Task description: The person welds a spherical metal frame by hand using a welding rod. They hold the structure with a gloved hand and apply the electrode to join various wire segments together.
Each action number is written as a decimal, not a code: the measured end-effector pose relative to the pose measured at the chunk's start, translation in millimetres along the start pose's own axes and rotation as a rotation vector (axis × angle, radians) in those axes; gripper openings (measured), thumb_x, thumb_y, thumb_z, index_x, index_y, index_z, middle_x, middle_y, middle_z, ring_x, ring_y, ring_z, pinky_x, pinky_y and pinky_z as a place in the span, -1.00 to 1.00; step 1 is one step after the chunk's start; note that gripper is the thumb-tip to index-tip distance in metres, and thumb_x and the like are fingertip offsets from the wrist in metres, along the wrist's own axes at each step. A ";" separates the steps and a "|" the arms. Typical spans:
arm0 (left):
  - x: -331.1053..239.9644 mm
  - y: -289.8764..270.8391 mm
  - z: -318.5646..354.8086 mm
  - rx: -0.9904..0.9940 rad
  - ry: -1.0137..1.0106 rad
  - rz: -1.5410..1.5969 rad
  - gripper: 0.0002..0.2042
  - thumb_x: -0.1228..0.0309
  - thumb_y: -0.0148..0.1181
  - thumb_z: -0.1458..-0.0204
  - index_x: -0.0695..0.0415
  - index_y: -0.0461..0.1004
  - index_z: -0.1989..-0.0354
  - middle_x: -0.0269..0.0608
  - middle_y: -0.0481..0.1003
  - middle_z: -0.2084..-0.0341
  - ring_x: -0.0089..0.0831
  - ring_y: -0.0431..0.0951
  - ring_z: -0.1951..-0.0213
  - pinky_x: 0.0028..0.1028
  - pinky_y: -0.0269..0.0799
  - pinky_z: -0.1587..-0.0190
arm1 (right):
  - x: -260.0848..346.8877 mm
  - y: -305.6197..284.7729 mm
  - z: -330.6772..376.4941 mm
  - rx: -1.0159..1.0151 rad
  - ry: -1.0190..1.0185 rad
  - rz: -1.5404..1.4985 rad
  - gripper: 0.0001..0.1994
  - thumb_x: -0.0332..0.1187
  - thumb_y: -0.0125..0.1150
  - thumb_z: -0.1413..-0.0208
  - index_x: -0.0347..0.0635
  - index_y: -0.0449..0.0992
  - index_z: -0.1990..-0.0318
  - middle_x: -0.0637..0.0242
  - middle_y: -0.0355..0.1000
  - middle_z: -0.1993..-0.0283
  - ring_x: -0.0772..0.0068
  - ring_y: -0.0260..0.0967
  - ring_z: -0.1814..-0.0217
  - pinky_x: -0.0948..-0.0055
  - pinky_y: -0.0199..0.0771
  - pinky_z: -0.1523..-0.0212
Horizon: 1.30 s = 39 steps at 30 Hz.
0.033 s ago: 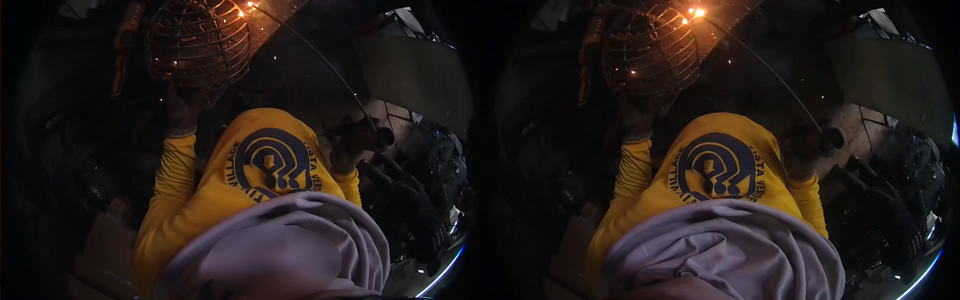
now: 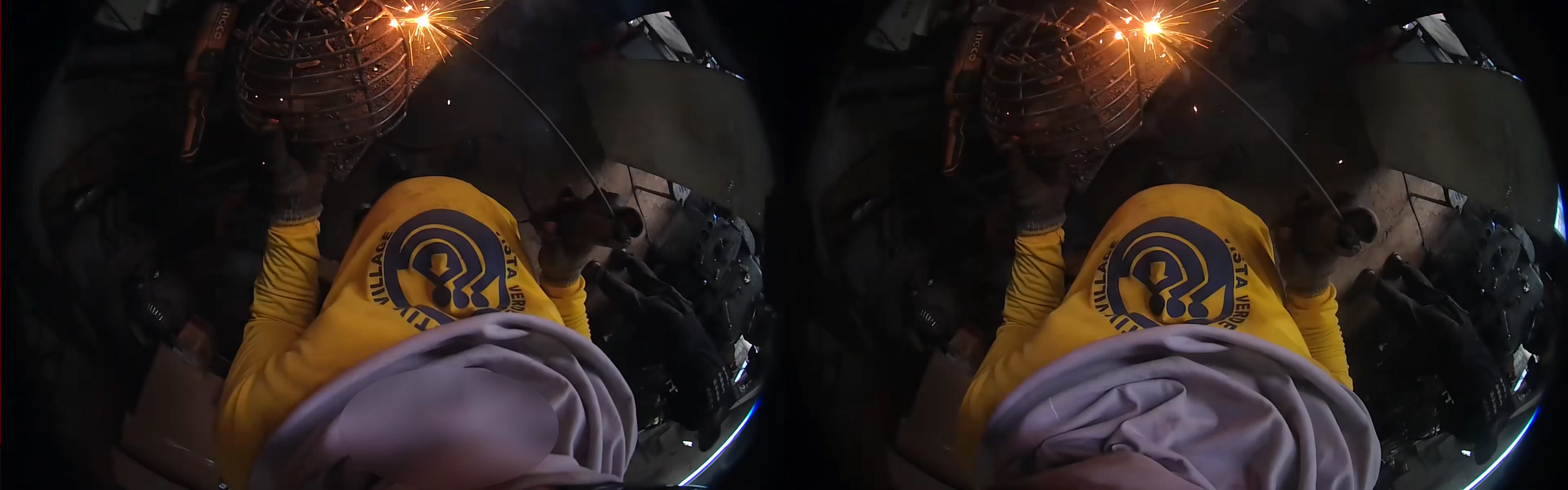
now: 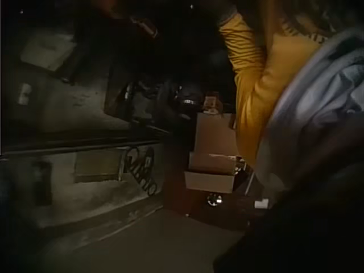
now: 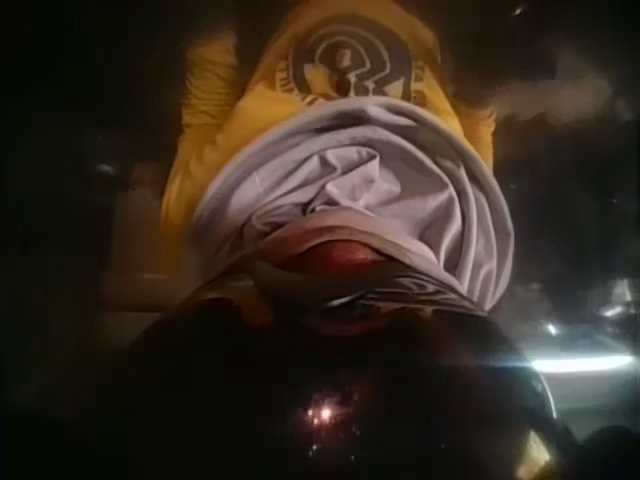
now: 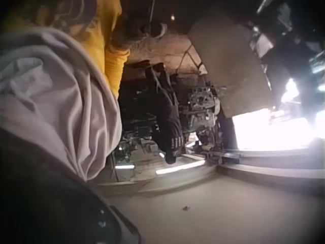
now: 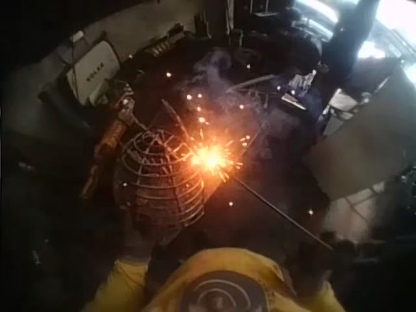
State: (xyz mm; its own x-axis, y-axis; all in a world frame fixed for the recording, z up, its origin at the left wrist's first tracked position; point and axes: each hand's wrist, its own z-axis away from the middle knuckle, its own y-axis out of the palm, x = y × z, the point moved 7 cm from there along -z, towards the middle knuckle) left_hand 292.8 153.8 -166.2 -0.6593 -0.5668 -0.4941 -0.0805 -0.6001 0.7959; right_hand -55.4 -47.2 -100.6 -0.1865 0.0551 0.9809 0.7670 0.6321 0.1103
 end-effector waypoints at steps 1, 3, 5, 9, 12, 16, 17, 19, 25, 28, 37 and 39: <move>-2.3 -1.2 -1.3 -0.004 0.041 -0.024 -0.64 0.13 0.23 -0.11 -0.03 0.45 -0.04 -0.29 0.53 0.07 -0.38 0.54 0.09 -0.24 0.47 -0.07 | -7.6 -2.5 4.7 -0.021 0.028 -0.100 -0.37 -0.66 0.19 -0.04 0.03 0.17 -0.26 0.28 0.22 -0.22 0.44 0.16 -0.24 0.43 0.46 0.12; -5.3 -4.0 -2.2 -0.045 0.098 -0.061 -0.70 0.13 0.26 -0.09 -0.06 0.50 0.06 -0.38 0.57 0.16 -0.44 0.55 0.17 -0.29 0.49 -0.01 | -16.8 -7.8 11.1 -0.002 0.045 -0.144 -0.36 -0.67 0.19 -0.03 0.03 0.17 -0.26 0.27 0.22 -0.23 0.44 0.21 -0.19 0.44 0.46 0.12; -6.1 -4.8 0.6 -0.124 0.134 -0.090 -0.76 0.15 0.30 -0.06 -0.08 0.54 0.15 -0.46 0.58 0.25 -0.52 0.55 0.26 -0.36 0.51 0.08 | -18.9 -9.5 11.6 0.057 0.036 -0.066 -0.35 -0.67 0.19 0.00 0.00 0.17 -0.26 0.25 0.23 -0.23 0.43 0.28 -0.10 0.44 0.46 0.13; -7.7 -10.8 -1.5 -0.060 0.140 -0.054 -0.77 0.19 0.36 -0.01 -0.09 0.56 0.19 -0.50 0.57 0.29 -0.57 0.51 0.34 -0.45 0.49 0.21 | -15.0 -6.8 11.2 0.045 0.056 0.012 -0.37 -0.66 0.18 0.06 -0.10 0.21 -0.22 0.19 0.31 -0.12 0.43 0.38 0.15 0.45 0.46 0.21; -9.0 -15.1 -0.7 -0.127 0.161 -0.057 -0.79 0.21 0.37 -0.01 -0.09 0.56 0.19 -0.50 0.57 0.30 -0.58 0.50 0.37 -0.47 0.49 0.24 | -13.0 -6.5 9.2 0.040 0.056 0.115 -0.42 -0.67 0.15 0.10 -0.20 0.26 -0.17 0.19 0.37 0.01 0.46 0.37 0.28 0.47 0.44 0.26; -10.5 -25.3 -1.3 -0.169 0.159 -0.054 -0.79 0.21 0.35 -0.03 -0.07 0.57 0.19 -0.46 0.59 0.23 -0.54 0.55 0.30 -0.38 0.53 0.14 | -8.6 -4.3 7.3 0.015 0.075 0.084 -0.47 -0.67 0.15 0.11 -0.28 0.30 -0.12 0.23 0.40 0.16 0.48 0.36 0.32 0.49 0.43 0.27; -10.2 -26.0 -1.2 -0.167 0.156 -0.053 -0.79 0.21 0.34 -0.03 -0.07 0.57 0.19 -0.45 0.59 0.21 -0.52 0.56 0.27 -0.35 0.54 0.12 | -7.3 -3.8 6.6 0.008 0.075 0.088 -0.48 -0.67 0.16 0.11 -0.29 0.30 -0.11 0.23 0.40 0.18 0.48 0.37 0.32 0.49 0.43 0.27; -9.7 -27.0 -2.7 -0.180 0.165 -0.042 -0.80 0.20 0.34 -0.03 -0.07 0.58 0.20 -0.45 0.60 0.19 -0.49 0.58 0.23 -0.30 0.54 0.06 | -4.5 -2.7 5.4 0.008 0.083 0.115 -0.48 -0.66 0.17 0.11 -0.31 0.30 -0.11 0.24 0.41 0.22 0.48 0.37 0.32 0.50 0.43 0.26; -9.6 -22.1 -4.0 -0.091 0.156 -0.049 -0.81 0.20 0.32 -0.05 -0.10 0.58 0.19 -0.47 0.60 0.20 -0.45 0.59 0.16 -0.24 0.54 0.02 | -3.9 -1.9 1.5 0.039 0.060 0.155 -0.48 -0.66 0.18 0.10 -0.30 0.31 -0.12 0.26 0.41 0.18 0.48 0.38 0.31 0.51 0.42 0.25; -8.8 -14.8 -2.6 -0.040 0.154 -0.046 -0.81 0.21 0.29 -0.08 -0.11 0.56 0.14 -0.45 0.59 0.17 -0.44 0.58 0.11 -0.23 0.54 0.02 | -6.7 -1.3 1.8 0.027 0.080 0.127 -0.53 -0.64 0.23 0.09 -0.28 0.34 -0.05 0.28 0.41 0.21 0.50 0.38 0.33 0.53 0.42 0.24; -5.0 -12.4 -5.2 0.074 0.056 0.021 -0.77 0.26 0.24 -0.12 -0.13 0.50 0.05 -0.40 0.56 0.10 -0.41 0.56 0.06 -0.17 0.56 0.02 | -9.1 2.4 -2.6 0.031 0.062 0.056 -0.46 -0.42 0.34 -0.06 -0.17 0.23 -0.18 0.31 0.38 0.27 0.44 0.35 0.27 0.44 0.41 0.21; -5.6 -13.6 -5.2 0.096 0.037 0.040 -0.77 0.27 0.23 -0.13 -0.13 0.49 0.03 -0.39 0.55 0.09 -0.41 0.55 0.06 -0.16 0.57 0.02 | -6.1 4.9 -3.4 0.034 0.057 -0.013 -0.46 -0.39 0.31 -0.09 -0.11 0.22 -0.21 0.30 0.35 0.08 0.46 0.37 0.10 0.47 0.38 0.04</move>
State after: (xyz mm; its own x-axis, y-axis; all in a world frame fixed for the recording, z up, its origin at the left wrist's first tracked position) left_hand 301.4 162.2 -176.1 -0.6356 -0.6106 -0.4724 -0.1268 -0.5211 0.8441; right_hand -48.4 -47.0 -105.4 -0.1606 0.0033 0.9870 0.7435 0.6582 0.1188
